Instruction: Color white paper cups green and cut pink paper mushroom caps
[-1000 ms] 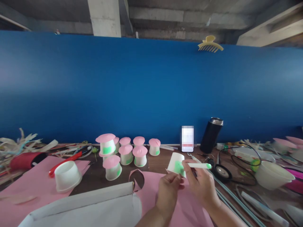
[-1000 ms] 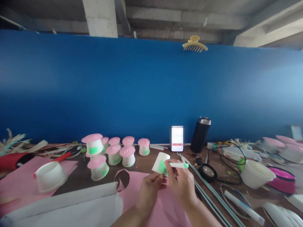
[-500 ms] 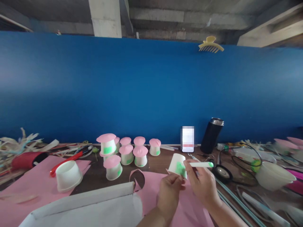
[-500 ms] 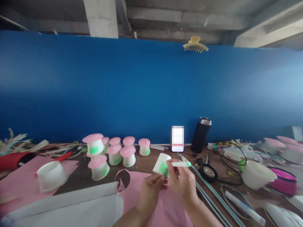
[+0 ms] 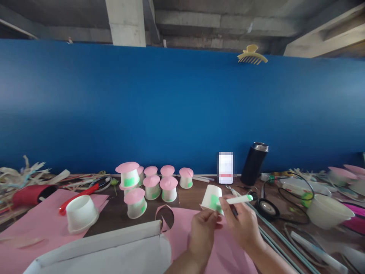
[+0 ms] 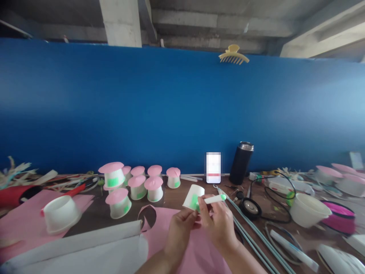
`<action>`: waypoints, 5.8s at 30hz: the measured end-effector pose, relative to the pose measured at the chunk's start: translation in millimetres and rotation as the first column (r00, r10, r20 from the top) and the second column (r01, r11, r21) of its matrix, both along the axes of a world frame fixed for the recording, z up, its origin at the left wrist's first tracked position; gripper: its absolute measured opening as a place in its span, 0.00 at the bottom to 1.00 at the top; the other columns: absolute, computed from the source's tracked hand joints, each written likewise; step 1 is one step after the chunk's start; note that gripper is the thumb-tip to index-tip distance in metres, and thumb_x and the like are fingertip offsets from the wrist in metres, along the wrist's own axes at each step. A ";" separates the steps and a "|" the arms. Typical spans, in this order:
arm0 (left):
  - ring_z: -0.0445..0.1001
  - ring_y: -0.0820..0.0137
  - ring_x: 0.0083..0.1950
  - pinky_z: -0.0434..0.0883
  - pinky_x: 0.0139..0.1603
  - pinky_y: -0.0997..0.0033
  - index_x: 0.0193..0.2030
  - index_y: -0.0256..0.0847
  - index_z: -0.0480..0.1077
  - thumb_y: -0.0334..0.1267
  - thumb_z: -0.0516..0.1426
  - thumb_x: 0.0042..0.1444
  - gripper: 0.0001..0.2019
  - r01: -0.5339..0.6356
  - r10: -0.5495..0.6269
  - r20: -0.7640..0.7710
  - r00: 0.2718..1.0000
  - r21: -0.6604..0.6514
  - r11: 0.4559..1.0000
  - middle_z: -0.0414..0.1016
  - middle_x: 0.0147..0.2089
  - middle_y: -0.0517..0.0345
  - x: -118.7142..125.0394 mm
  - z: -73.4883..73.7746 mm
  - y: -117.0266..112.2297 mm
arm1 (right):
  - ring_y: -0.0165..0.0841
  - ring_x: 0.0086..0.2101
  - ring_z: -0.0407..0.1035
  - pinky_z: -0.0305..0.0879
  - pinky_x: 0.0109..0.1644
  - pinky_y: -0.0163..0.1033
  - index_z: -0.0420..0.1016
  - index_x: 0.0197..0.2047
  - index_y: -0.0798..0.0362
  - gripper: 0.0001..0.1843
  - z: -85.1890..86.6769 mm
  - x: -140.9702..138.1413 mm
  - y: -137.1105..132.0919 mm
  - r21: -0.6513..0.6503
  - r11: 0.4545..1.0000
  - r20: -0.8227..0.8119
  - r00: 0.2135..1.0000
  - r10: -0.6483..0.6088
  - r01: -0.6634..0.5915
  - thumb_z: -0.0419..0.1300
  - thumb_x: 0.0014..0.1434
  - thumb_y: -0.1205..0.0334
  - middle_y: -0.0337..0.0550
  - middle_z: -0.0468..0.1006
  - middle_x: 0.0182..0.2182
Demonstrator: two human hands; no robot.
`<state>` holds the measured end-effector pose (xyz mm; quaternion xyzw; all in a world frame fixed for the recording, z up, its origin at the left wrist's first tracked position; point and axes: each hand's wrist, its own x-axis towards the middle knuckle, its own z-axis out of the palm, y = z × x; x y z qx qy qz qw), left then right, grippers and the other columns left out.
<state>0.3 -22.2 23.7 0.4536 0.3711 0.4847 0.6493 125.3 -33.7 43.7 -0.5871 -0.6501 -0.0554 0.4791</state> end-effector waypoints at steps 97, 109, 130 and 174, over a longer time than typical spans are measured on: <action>0.74 0.64 0.32 0.69 0.42 0.62 0.27 0.33 0.76 0.55 0.64 0.47 0.22 -0.004 0.054 0.371 0.927 -0.135 0.991 0.76 0.27 0.50 1.7 -10.5 3.2 | 0.37 0.30 0.75 0.69 0.35 0.38 0.76 0.34 0.51 0.17 5.5 -3.8 -1.3 -0.023 1.000 -0.027 1.000 0.002 -0.003 0.54 0.62 0.48 0.43 0.81 0.28; 0.76 0.66 0.34 0.70 0.43 0.66 0.29 0.33 0.76 0.49 0.65 0.48 0.17 0.056 0.057 0.546 0.836 -0.189 0.980 0.77 0.28 0.51 3.5 -10.4 4.7 | 0.39 0.33 0.76 0.70 0.39 0.39 0.77 0.37 0.51 0.18 6.4 -4.3 -2.3 -0.017 1.000 -0.031 1.000 -0.005 0.004 0.52 0.63 0.48 0.45 0.82 0.33; 0.76 0.65 0.34 0.70 0.45 0.63 0.32 0.31 0.77 0.52 0.64 0.49 0.20 0.059 0.049 0.505 0.861 -0.195 0.979 0.77 0.27 0.50 4.6 -11.7 3.6 | 0.39 0.40 0.76 0.71 0.45 0.40 0.77 0.39 0.52 0.15 7.3 -3.0 0.5 0.049 0.998 -0.029 0.999 0.027 -0.026 0.55 0.63 0.52 0.47 0.82 0.37; 0.77 0.60 0.38 0.69 0.47 0.59 0.35 0.31 0.77 0.46 0.59 0.56 0.16 0.055 -0.016 0.567 0.824 -0.051 0.997 0.79 0.34 0.45 0.8 -7.4 4.9 | 0.39 0.35 0.76 0.70 0.39 0.41 0.79 0.40 0.51 0.16 -0.7 -10.2 -5.1 -0.111 0.985 -0.006 0.991 0.130 -0.130 0.54 0.63 0.51 0.48 0.83 0.36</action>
